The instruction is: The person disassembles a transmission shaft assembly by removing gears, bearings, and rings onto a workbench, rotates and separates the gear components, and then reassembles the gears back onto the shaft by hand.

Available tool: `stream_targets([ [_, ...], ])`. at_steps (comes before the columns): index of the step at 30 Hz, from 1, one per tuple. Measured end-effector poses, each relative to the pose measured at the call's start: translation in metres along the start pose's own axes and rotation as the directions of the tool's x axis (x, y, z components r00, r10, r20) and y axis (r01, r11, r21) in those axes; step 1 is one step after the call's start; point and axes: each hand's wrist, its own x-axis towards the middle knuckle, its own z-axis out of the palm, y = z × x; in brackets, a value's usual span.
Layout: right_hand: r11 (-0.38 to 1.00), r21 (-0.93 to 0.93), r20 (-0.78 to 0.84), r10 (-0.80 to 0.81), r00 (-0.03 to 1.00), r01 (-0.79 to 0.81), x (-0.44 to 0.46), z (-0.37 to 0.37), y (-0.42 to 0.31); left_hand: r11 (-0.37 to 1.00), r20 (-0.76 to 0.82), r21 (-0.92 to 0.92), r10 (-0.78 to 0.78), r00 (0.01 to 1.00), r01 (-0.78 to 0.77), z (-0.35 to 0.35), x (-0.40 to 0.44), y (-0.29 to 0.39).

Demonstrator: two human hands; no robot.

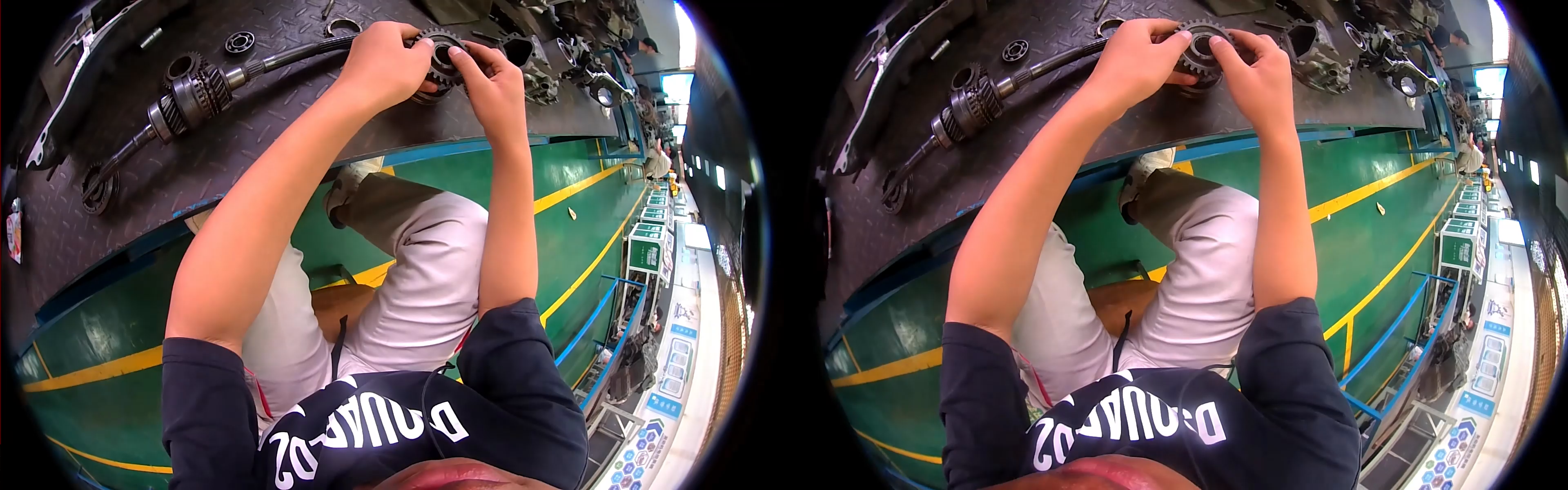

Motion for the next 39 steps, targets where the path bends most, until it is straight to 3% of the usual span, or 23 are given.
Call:
stream_targets([
  [5, 0.979, 0.023, 0.056, 0.200, 0.978, -0.202, -0.001, -0.005, -0.006, 0.973, 0.048, -0.204, -0.100, 0.994, 0.108, -0.002, -0.005, 0.004],
  [6, 0.972, 0.038, 0.069, 0.230, 0.971, -0.232, -0.002, -0.005, -0.006, 0.985, 0.030, -0.153, -0.081, 0.996, 0.085, -0.002, -0.006, 0.004],
  [11, 0.990, -0.132, 0.031, 0.060, 0.998, -0.055, -0.002, -0.003, 0.008, 0.985, -0.026, 0.160, 0.065, 0.998, -0.060, -0.008, -0.011, 0.003],
  [13, 0.985, -0.166, 0.042, -0.040, 0.998, 0.046, -0.003, -0.006, 0.010, 0.980, -0.050, 0.173, 0.110, 0.993, -0.100, -0.008, -0.014, 0.002],
  [16, 0.986, -0.061, 0.154, -0.144, 0.978, 0.155, -0.007, -0.009, 0.011, 0.970, -0.067, 0.195, 0.161, 0.985, -0.145, -0.010, -0.010, -0.009],
  [20, 0.983, 0.165, 0.211, -0.117, 0.970, 0.082, -0.012, -0.007, 0.011, 0.968, -0.080, 0.140, 0.220, 0.972, -0.207, -0.013, -0.005, -0.021],
  [24, 0.986, 0.053, 0.238, -0.165, 0.957, 0.157, -0.013, -0.008, 0.003, 0.975, -0.057, 0.090, 0.210, 0.976, -0.205, -0.014, -0.003, -0.028],
  [27, 0.966, -0.109, 0.179, -0.214, 0.960, 0.235, -0.011, -0.007, 0.007, 0.897, -0.123, 0.286, 0.382, 0.916, -0.336, -0.025, 0.000, -0.030],
  [30, 0.958, -0.166, 0.211, -0.198, 0.957, 0.234, -0.010, -0.008, 0.004, 0.808, -0.138, 0.461, 0.475, 0.869, -0.369, -0.033, -0.012, -0.028],
  [33, 0.918, -0.281, 0.158, -0.243, 0.957, 0.280, -0.011, -0.005, 0.002, 0.729, -0.046, 0.578, 0.476, 0.878, -0.366, -0.045, -0.022, -0.029],
  [39, 0.933, -0.303, 0.148, -0.152, 0.977, 0.192, -0.019, -0.002, -0.005, 0.699, 0.032, 0.617, 0.437, 0.899, -0.362, -0.079, -0.045, -0.028],
])
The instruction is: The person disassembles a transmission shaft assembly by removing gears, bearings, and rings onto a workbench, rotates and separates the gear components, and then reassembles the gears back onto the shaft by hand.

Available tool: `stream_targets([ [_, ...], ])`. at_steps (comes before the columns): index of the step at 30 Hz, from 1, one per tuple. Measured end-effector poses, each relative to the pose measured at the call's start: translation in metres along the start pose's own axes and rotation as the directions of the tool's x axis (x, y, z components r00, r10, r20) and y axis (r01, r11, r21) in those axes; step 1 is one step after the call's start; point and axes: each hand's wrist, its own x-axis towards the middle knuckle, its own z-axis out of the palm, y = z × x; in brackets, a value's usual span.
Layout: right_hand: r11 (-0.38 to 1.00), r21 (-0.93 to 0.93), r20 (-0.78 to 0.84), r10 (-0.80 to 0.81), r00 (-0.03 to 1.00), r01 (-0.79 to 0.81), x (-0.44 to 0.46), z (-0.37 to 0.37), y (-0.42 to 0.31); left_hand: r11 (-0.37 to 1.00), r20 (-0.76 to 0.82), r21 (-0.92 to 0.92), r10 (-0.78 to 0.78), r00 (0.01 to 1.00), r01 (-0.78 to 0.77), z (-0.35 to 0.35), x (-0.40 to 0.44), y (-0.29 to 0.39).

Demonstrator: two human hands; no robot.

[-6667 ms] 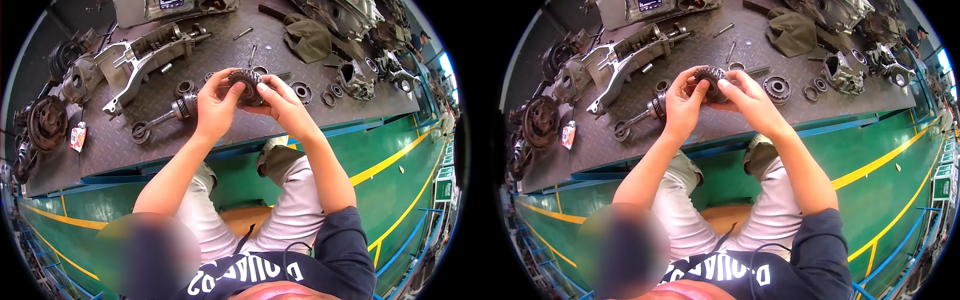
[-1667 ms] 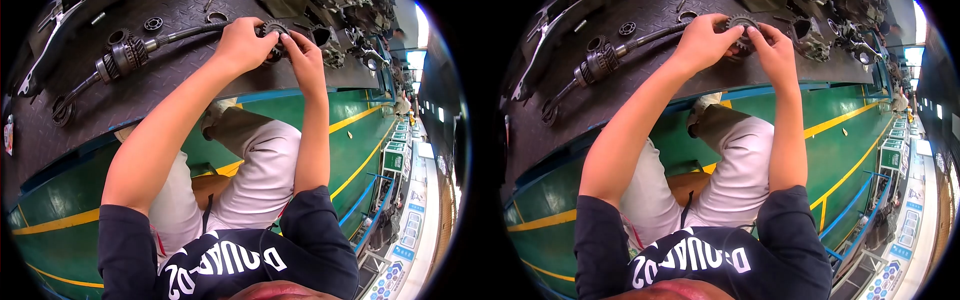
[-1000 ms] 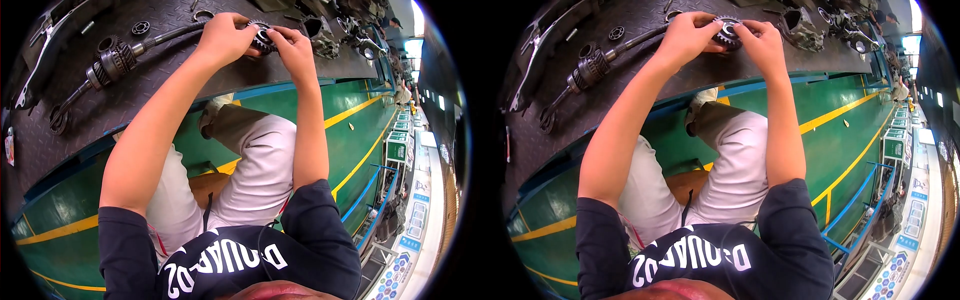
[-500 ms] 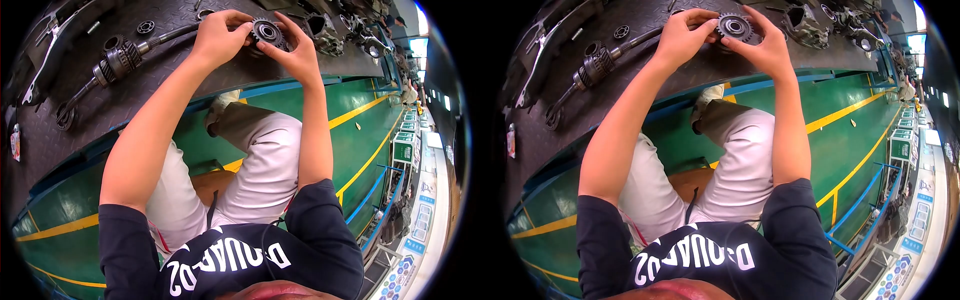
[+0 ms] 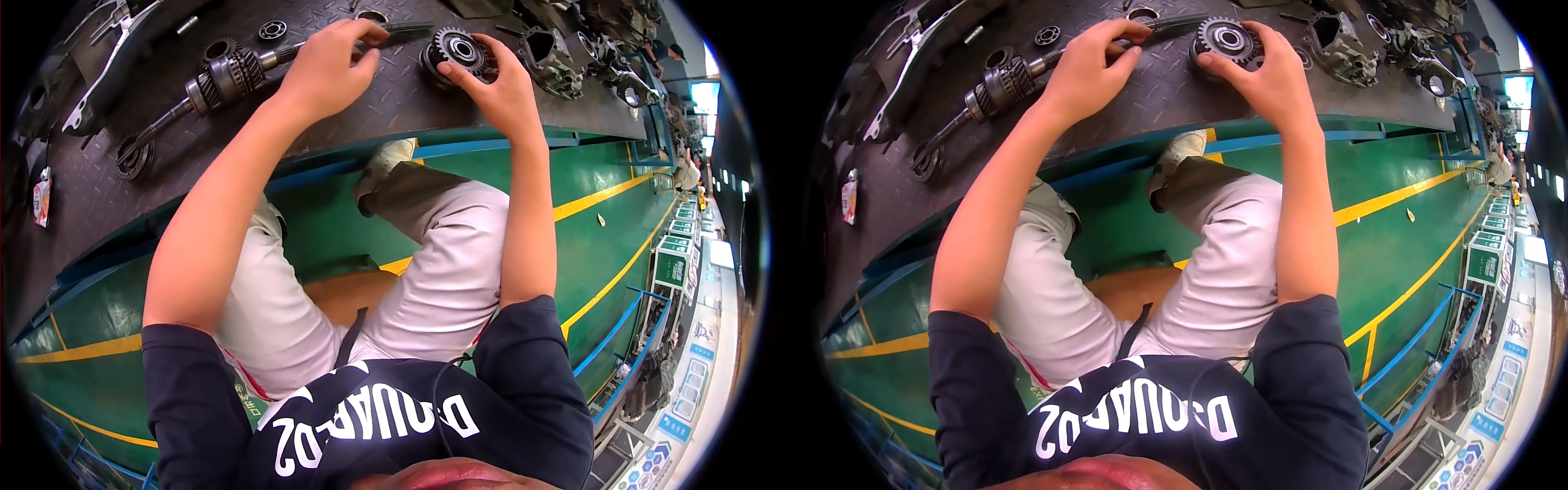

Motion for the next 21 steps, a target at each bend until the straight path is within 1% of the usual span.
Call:
stream_targets([
  [1, 1.000, 0.018, 0.002, 0.005, 1.000, -0.005, -0.002, -0.001, 0.003, 0.998, -0.025, 0.041, 0.044, 0.999, -0.043, -0.006, -0.003, -0.003],
  [4, 0.995, 0.094, -0.037, 0.045, 0.998, -0.041, -0.004, -0.002, 0.008, 0.993, -0.062, 0.115, 0.004, 0.998, 0.003, -0.021, -0.012, -0.005],
  [5, 0.991, 0.114, -0.045, 0.072, 0.996, -0.067, -0.004, -0.004, 0.010, 0.985, -0.142, 0.141, 0.118, 0.983, -0.097, -0.021, -0.012, -0.012],
  [6, 0.987, 0.135, -0.054, 0.099, 0.994, -0.091, -0.005, -0.005, 0.008, 0.992, -0.159, 0.105, 0.082, 0.984, -0.066, -0.027, -0.015, -0.005],
  [8, 0.992, -0.012, -0.077, 0.121, 0.990, -0.123, -0.002, -0.010, 0.007, 1.000, -0.187, 0.028, 0.017, 0.982, -0.012, -0.039, -0.015, 0.008],
  [9, 0.988, -0.087, -0.090, 0.121, 0.989, -0.129, -0.001, -0.013, 0.008, 0.991, -0.166, -0.031, -0.136, 0.977, 0.133, -0.054, -0.012, 0.039],
  [10, 0.978, -0.161, -0.104, 0.120, 0.987, -0.135, 0.001, -0.016, 0.006, 0.995, -0.224, -0.038, -0.096, 0.970, 0.089, -0.055, -0.013, 0.044],
  [11, 0.969, -0.179, -0.085, 0.157, 0.984, -0.170, 0.002, -0.018, 0.004, 0.998, -0.283, -0.041, -0.052, 0.958, 0.043, -0.057, -0.015, 0.049],
  [12, 0.987, -0.099, -0.087, 0.121, 0.989, -0.129, 0.004, -0.017, 0.005, 0.999, -0.343, -0.038, -0.007, 0.939, -0.006, -0.060, -0.015, 0.055],
  [13, 0.996, -0.017, -0.092, 0.084, 0.992, -0.086, 0.006, -0.011, 0.009, 0.997, -0.329, -0.069, -0.040, 0.944, 0.019, -0.067, -0.015, 0.064],
  [14, 0.997, 0.065, -0.101, 0.045, 0.994, -0.039, 0.008, -0.005, 0.013, 0.998, -0.334, -0.064, -0.021, 0.942, -0.001, -0.072, -0.015, 0.069],
  [16, 0.999, -0.028, -0.008, -0.025, 1.000, 0.025, 0.013, 0.001, 0.013, 0.998, -0.344, -0.049, 0.021, 0.939, -0.041, -0.080, -0.017, 0.079],
  [17, 0.996, -0.077, 0.055, -0.035, 0.998, 0.039, 0.017, 0.004, 0.006, 0.999, -0.361, 0.034, 0.049, 0.931, -0.040, -0.089, -0.017, 0.092],
  [18, 0.990, -0.137, 0.127, -0.024, 0.992, 0.041, 0.019, 0.006, 0.003, 0.990, -0.327, 0.073, 0.137, 0.935, -0.120, -0.090, -0.019, 0.071],
  [20, 0.992, -0.111, 0.112, 0.064, 0.992, -0.052, 0.025, 0.005, -0.005, 0.995, -0.354, 0.057, 0.099, 0.930, -0.084, -0.098, -0.015, 0.090],
  [21, 0.990, -0.111, 0.109, 0.100, 0.989, -0.088, 0.026, 0.004, -0.008, 0.993, -0.368, 0.050, 0.116, 0.923, -0.105, -0.102, -0.015, 0.099],
])
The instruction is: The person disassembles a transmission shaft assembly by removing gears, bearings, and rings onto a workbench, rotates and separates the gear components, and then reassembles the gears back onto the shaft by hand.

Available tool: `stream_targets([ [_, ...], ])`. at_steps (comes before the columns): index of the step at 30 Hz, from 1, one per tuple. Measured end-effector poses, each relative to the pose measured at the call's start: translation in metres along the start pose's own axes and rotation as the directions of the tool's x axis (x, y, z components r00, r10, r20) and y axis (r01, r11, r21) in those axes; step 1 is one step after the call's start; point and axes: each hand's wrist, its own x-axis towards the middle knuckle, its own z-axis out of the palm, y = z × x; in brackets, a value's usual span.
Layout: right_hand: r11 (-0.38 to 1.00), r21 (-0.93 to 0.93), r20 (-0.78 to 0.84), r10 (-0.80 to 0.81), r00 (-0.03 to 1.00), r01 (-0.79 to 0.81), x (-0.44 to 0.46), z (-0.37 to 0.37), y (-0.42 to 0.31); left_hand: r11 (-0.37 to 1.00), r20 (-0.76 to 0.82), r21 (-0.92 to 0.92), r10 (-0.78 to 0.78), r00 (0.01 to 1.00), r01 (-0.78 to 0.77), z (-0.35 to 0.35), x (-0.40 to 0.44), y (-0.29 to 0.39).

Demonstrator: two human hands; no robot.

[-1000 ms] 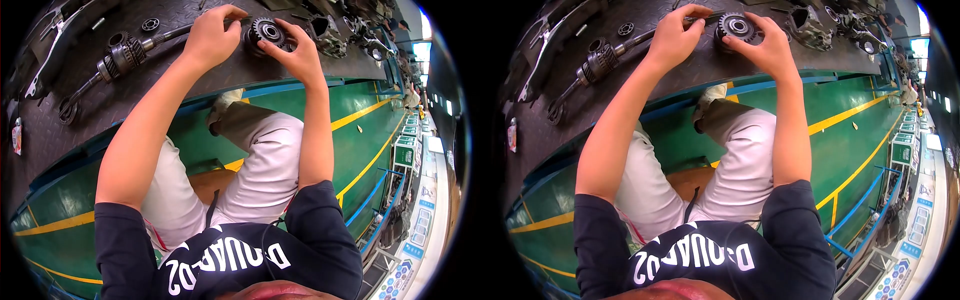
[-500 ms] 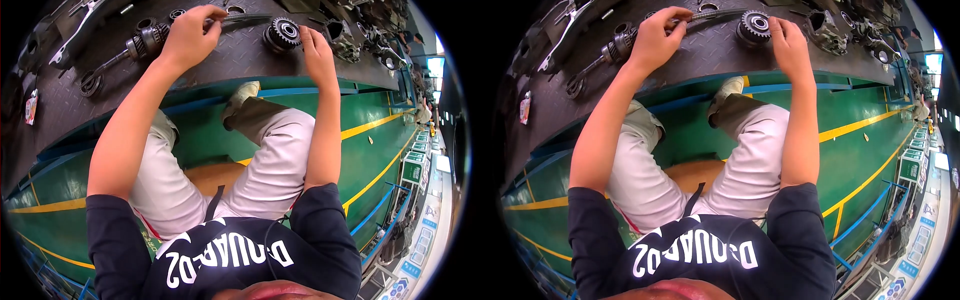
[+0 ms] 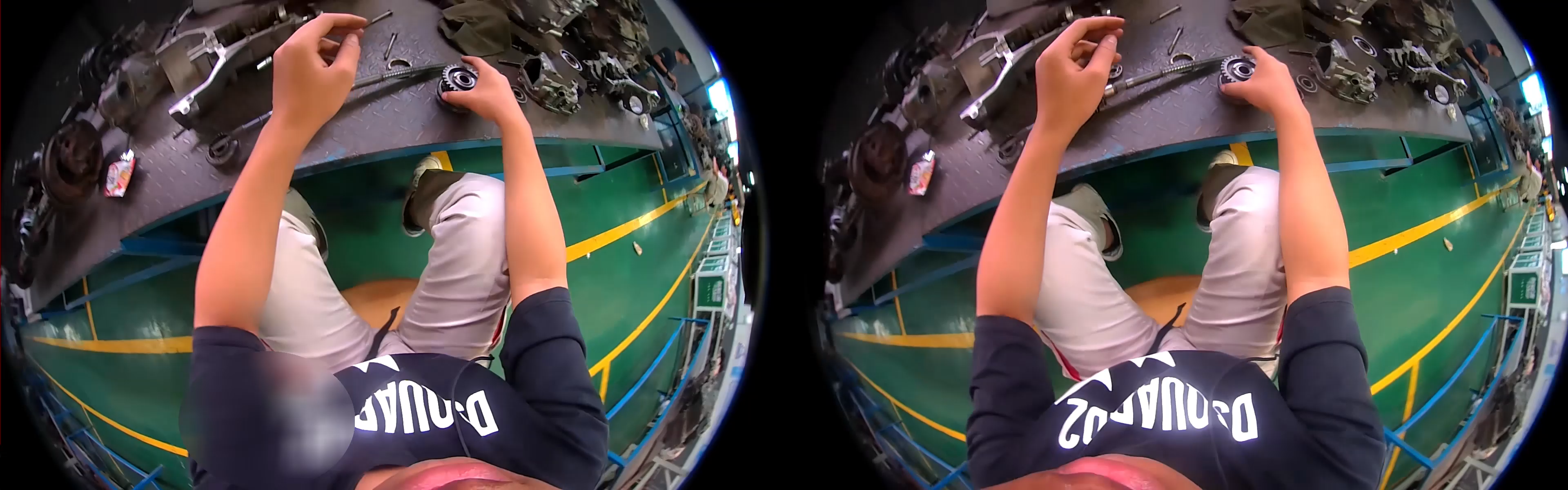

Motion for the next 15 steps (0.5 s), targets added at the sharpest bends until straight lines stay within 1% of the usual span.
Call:
stream_targets([
  [1, 0.999, 0.002, 0.003, 0.038, 0.999, -0.038, 0.001, -0.001, -0.001, 1.000, -0.014, -0.018, 0.015, 1.000, -0.015, -0.002, 0.002, 0.009],
  [2, 0.998, -0.043, 0.018, 0.057, 0.998, -0.056, 0.003, -0.001, -0.002, 0.999, -0.028, -0.038, 0.025, 0.999, -0.026, -0.004, 0.002, 0.018],
  [3, 0.990, -0.095, 0.059, 0.110, 0.992, -0.104, 0.000, -0.008, -0.014, 0.999, -0.030, -0.041, 0.031, 0.999, -0.032, -0.004, 0.001, 0.026],
  [5, 0.981, -0.167, 0.090, 0.119, 0.989, -0.103, 0.003, -0.007, -0.015, 0.998, -0.040, -0.051, 0.042, 0.998, -0.044, -0.006, -0.004, 0.039],
  [7, 0.978, -0.132, 0.133, 0.181, 0.974, -0.164, 0.002, -0.009, -0.017, 0.992, 0.010, 0.043, 0.121, 0.993, -0.121, -0.013, -0.012, 0.054],
  [9, 0.979, -0.087, 0.122, 0.196, 0.973, -0.187, 0.001, -0.010, -0.016, 0.986, 0.030, 0.080, 0.148, 0.989, -0.150, -0.016, -0.017, 0.058],
  [10, 0.980, -0.097, 0.126, 0.187, 0.974, -0.176, 0.004, -0.008, -0.014, 0.990, 0.029, 0.059, 0.124, 0.992, -0.126, -0.016, -0.019, 0.057],
  [13, 0.990, -0.087, 0.112, 0.121, 0.986, -0.112, 0.003, 0.002, -0.003, 0.987, 0.032, 0.093, 0.125, 0.992, -0.128, -0.021, -0.019, 0.056],
  [15, 0.991, -0.016, 0.142, 0.136, 0.980, -0.135, 0.000, -0.001, -0.001, 0.991, 0.018, 0.096, 0.095, 0.995, -0.096, -0.021, -0.019, 0.045],
])
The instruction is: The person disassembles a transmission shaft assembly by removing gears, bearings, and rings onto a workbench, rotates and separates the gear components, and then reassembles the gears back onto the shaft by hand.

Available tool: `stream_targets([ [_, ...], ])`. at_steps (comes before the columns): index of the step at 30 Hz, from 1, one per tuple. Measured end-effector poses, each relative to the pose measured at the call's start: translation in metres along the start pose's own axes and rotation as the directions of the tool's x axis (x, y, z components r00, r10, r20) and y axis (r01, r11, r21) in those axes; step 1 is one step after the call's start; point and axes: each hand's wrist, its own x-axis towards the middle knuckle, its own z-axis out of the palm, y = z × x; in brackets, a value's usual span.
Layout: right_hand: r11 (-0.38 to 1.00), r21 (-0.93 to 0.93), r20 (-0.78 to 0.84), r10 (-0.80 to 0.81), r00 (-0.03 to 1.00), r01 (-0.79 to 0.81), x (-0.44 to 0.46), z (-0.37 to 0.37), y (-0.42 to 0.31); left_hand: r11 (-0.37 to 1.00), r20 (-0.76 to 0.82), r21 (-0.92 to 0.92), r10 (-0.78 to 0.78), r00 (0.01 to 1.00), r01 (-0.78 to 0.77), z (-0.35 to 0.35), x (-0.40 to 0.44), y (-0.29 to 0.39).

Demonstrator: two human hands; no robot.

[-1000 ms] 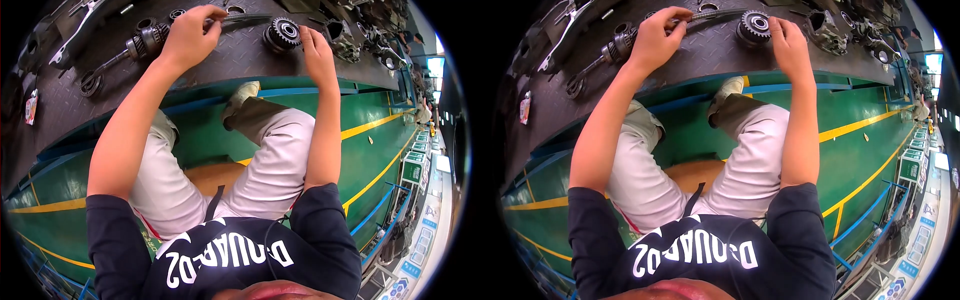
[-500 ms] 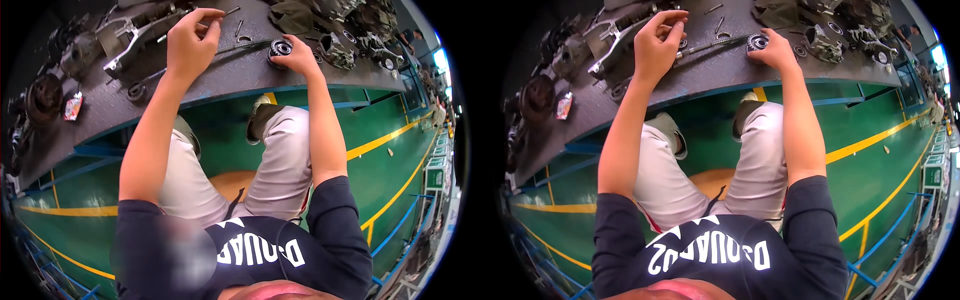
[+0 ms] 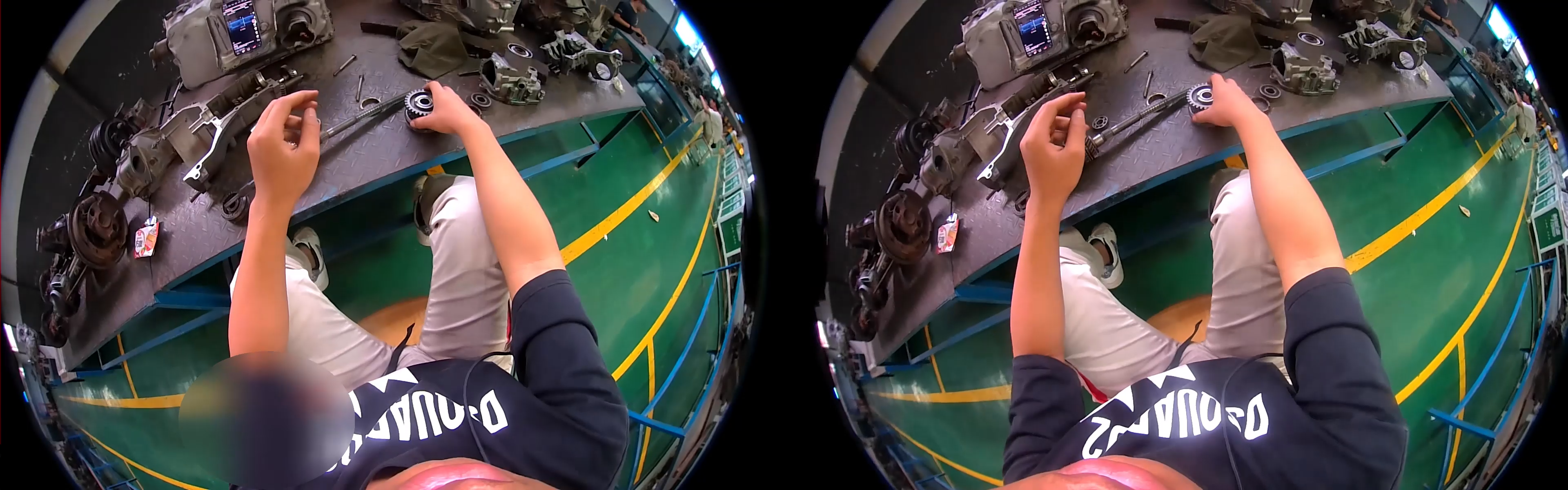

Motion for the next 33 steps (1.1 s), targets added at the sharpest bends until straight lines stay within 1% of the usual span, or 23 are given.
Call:
stream_targets([
  [3, 0.999, 0.044, -0.033, -0.017, 0.999, 0.019, 0.003, 0.014, 0.007, 0.999, 0.033, 0.019, -0.034, 0.999, 0.033, 0.005, 0.001, -0.010],
  [6, 0.993, 0.077, -0.015, -0.093, 0.996, 0.094, 0.008, 0.013, 0.012, 0.995, 0.053, -0.025, -0.097, 0.994, 0.099, 0.016, -0.001, -0.030],
  [8, 0.988, 0.046, -0.036, -0.146, 0.989, 0.148, 0.007, 0.015, 0.016, 0.997, 0.125, 0.070, -0.046, 0.991, 0.037, 0.023, -0.003, -0.037],
  [10, 0.969, -0.014, -0.041, -0.246, 0.968, 0.245, 0.015, 0.018, 0.030, 0.994, 0.172, 0.098, 0.021, 0.985, -0.038, 0.031, -0.008, -0.047],
  [12, 0.934, 0.028, -0.007, -0.356, 0.934, 0.356, 0.018, 0.010, 0.035, 0.972, 0.154, 0.199, 0.095, 0.984, -0.125, 0.046, -0.018, -0.066],
  [13, 0.940, 0.055, 0.017, -0.339, 0.941, 0.337, 0.013, 0.009, 0.030, 0.959, 0.177, 0.254, 0.081, 0.981, -0.125, 0.054, -0.021, -0.073],
  [14, 0.946, 0.075, 0.022, -0.319, 0.948, 0.316, 0.010, 0.006, 0.024, 0.961, 0.233, 0.254, 0.051, 0.971, -0.111, 0.048, -0.019, -0.058],
  [15, 0.939, 0.127, 0.048, -0.327, 0.944, 0.319, 0.010, 0.005, 0.021, 0.957, 0.321, 0.280, -0.023, 0.947, -0.072, 0.059, -0.021, -0.064],
  [16, 0.934, 0.179, 0.070, -0.325, 0.943, 0.308, 0.006, 0.006, 0.019, 0.936, 0.434, 0.339, -0.064, 0.899, -0.098, 0.066, -0.021, -0.067],
  [17, 0.939, 0.190, 0.106, -0.309, 0.945, 0.286, 0.002, 0.004, 0.013, 0.921, 0.504, 0.366, -0.073, 0.861, -0.135, 0.073, -0.022, -0.067],
  [18, 0.943, 0.204, 0.153, -0.295, 0.943, 0.262, -0.004, 0.004, 0.006, 0.925, 0.532, 0.345, -0.052, 0.845, -0.161, 0.083, -0.024, -0.072],
  [20, 0.934, 0.219, 0.202, -0.325, 0.924, 0.281, -0.014, 0.008, -0.006, 0.929, 0.583, 0.298, 0.005, 0.812, -0.220, 0.105, -0.029, -0.089],
  [21, 0.933, 0.228, 0.228, -0.328, 0.917, 0.278, -0.018, 0.009, -0.010, 0.946, 0.553, 0.270, 0.001, 0.833, -0.181, 0.113, -0.033, -0.094],
  [24, 0.898, 0.266, 0.199, -0.408, 0.891, 0.352, -0.035, 0.010, -0.021, 0.984, 0.475, 0.167, -0.027, 0.880, -0.060, 0.130, -0.042, -0.101],
  [25, 0.901, 0.338, 0.271, -0.369, 0.889, 0.271, -0.041, 0.006, -0.020, 0.992, 0.450, 0.124, -0.041, 0.892, -0.017, 0.130, -0.043, -0.103],
  [26, 0.874, 0.426, 0.257, -0.365, 0.895, 0.234, -0.049, 0.006, -0.020, 0.996, 0.429, 0.081, -0.059, 0.901, 0.026, 0.129, -0.045, -0.105],
  [27, 0.854, 0.468, 0.250, -0.376, 0.892, 0.229, -0.052, 0.007, -0.014, 0.999, 0.412, 0.019, -0.045, 0.910, 0.041, 0.129, -0.048, -0.109],
  [28, 0.829, 0.512, 0.239, -0.391, 0.889, 0.227, -0.054, 0.008, -0.007, 1.000, 0.437, 0.002, -0.009, 0.899, 0.009, 0.109, -0.053, -0.101],
  [30, 0.817, 0.529, 0.241, -0.405, 0.882, 0.230, -0.060, 0.009, 0.002, 1.000, 0.561, 0.007, -0.009, 0.828, 0.006, 0.112, -0.042, -0.103],
  [33, 0.837, 0.500, 0.250, -0.386, 0.888, 0.223, -0.062, 0.010, 0.011, 0.987, 0.458, -0.087, 0.157, 0.875, -0.132, 0.116, -0.054, -0.107],
])
